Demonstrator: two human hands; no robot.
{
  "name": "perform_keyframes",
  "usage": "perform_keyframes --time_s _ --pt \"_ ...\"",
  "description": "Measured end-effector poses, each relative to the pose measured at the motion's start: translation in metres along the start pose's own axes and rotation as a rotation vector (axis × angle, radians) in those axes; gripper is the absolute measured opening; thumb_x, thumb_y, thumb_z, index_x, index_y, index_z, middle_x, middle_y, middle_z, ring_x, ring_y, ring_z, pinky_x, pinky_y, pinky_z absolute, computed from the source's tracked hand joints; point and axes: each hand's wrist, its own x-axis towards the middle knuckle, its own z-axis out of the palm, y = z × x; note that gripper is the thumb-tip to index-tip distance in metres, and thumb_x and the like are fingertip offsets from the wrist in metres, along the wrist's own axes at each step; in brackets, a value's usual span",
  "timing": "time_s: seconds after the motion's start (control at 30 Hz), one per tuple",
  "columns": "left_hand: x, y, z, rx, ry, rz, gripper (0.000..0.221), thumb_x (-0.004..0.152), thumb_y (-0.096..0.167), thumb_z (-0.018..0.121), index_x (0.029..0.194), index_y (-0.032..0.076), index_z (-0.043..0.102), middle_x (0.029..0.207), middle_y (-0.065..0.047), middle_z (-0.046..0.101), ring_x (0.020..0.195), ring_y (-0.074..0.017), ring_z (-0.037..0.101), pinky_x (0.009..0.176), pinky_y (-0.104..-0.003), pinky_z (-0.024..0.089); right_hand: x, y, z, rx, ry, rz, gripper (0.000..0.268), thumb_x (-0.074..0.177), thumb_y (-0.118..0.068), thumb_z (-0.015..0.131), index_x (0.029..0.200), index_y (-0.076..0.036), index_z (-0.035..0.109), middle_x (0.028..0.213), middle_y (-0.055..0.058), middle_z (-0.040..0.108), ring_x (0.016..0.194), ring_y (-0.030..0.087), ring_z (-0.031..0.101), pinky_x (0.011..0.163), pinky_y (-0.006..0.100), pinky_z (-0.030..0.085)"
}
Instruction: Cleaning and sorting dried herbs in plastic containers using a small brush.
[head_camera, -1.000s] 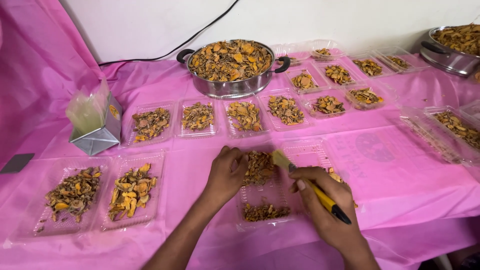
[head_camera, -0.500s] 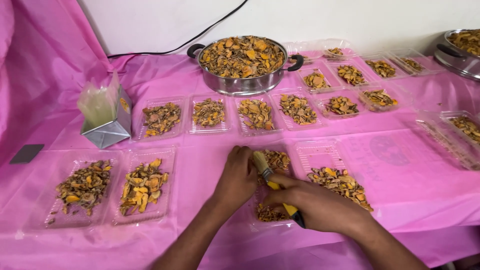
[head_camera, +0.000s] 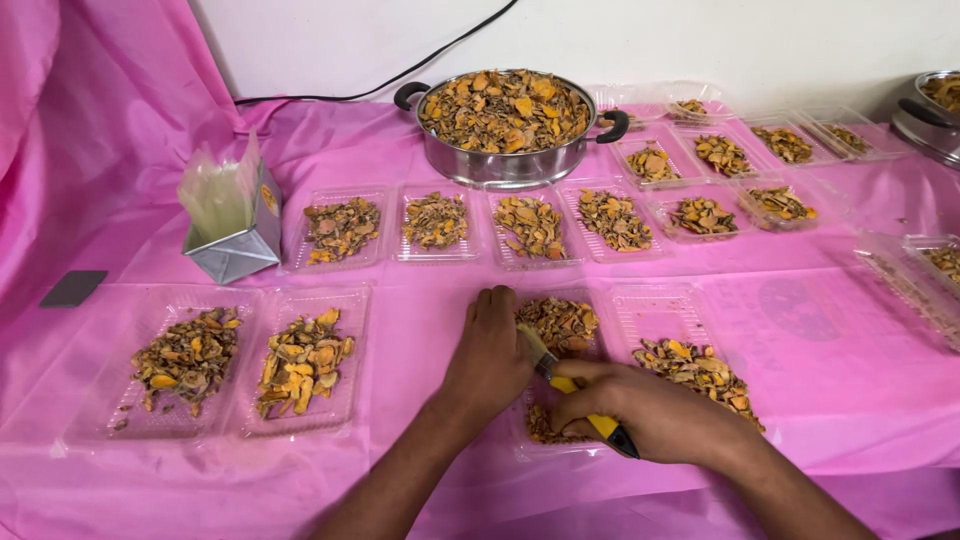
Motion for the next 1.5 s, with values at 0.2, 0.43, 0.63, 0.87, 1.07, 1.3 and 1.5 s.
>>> perform_keyframes --time_s 0.2,0.43,0.63,0.87,1.07,1.3,1.5 --pt "0.000 0.002 -0.001 0.005 -0.001 0.017 0.013 0.087 0.005 0.050 0.100 0.006 0.047 0.103 -0.015 0.052 0.098 -0.0309 0.048 0.081 -0.047 0.044 -0.008 0.007 0.002 0.075 0.196 -0.088 0.011 0.097 -0.014 0.065 0.099 -0.012 0.076 0.094 0.004 0.067 0.080 0.022 0.067 0.069 0.033 0.051" --pt "0.001 -0.006 0.006 0.013 0.019 0.074 0.019 0.084 0.000 0.047 0.102 0.003 0.050 0.104 -0.018 0.053 0.100 -0.0335 0.050 0.083 -0.049 0.046 -0.006 -0.003 -0.009 -0.007 0.067 -0.003 0.025 0.098 -0.022 0.063 0.119 -0.013 0.073 0.108 0.006 0.065 0.092 0.027 0.073 0.076 0.037 0.054" --pt "0.000 -0.008 0.006 0.015 0.077 0.132 0.028 0.073 -0.002 0.046 0.100 0.003 0.047 0.099 -0.018 0.052 0.093 -0.0337 0.048 0.080 -0.048 0.043 0.006 -0.018 -0.010 -0.121 -0.194 0.188 0.090 0.060 0.021 0.046 0.134 -0.025 0.068 0.117 0.002 0.057 0.102 0.027 0.066 0.075 0.039 0.049" --pt "-0.001 -0.004 0.005 0.063 0.035 0.124 0.026 0.077 -0.002 0.046 0.102 0.003 0.047 0.100 -0.018 0.051 0.092 -0.0329 0.048 0.080 -0.048 0.044 -0.003 -0.009 -0.003 -0.049 -0.083 0.093 0.067 0.071 0.019 0.055 0.125 -0.017 0.072 0.106 0.001 0.060 0.097 0.022 0.066 0.075 0.034 0.048" --pt "-0.001 0.000 0.000 0.044 0.020 0.157 0.023 0.080 -0.004 0.046 0.102 0.003 0.049 0.101 -0.018 0.053 0.097 -0.0332 0.049 0.083 -0.047 0.045 -0.021 -0.010 -0.009 0.058 0.224 -0.087 0.024 0.095 -0.013 0.066 0.117 -0.012 0.076 0.099 0.004 0.070 0.089 0.021 0.072 0.076 0.031 0.053" --pt "-0.010 0.050 -0.025 0.057 -0.105 0.360 0.019 0.095 0.002 0.050 0.112 -0.001 0.056 0.101 -0.018 0.057 0.102 -0.0336 0.056 0.087 -0.045 0.049 -0.053 -0.029 -0.022 0.076 0.706 -0.068 0.025 0.098 -0.007 0.054 0.114 -0.004 0.073 0.091 0.007 0.065 0.062 0.013 0.063 0.059 0.026 0.050" --pt "-0.017 0.105 -0.038 0.187 -0.670 0.206 0.021 0.101 0.009 0.048 0.083 0.004 0.057 0.100 -0.014 0.063 0.090 -0.0316 0.063 0.077 -0.048 0.047 -0.044 -0.035 -0.033 -0.028 0.962 0.021 0.018 0.099 -0.007 0.056 0.107 -0.003 0.072 0.094 0.009 0.067 0.088 0.020 0.068 0.080 0.028 0.050"
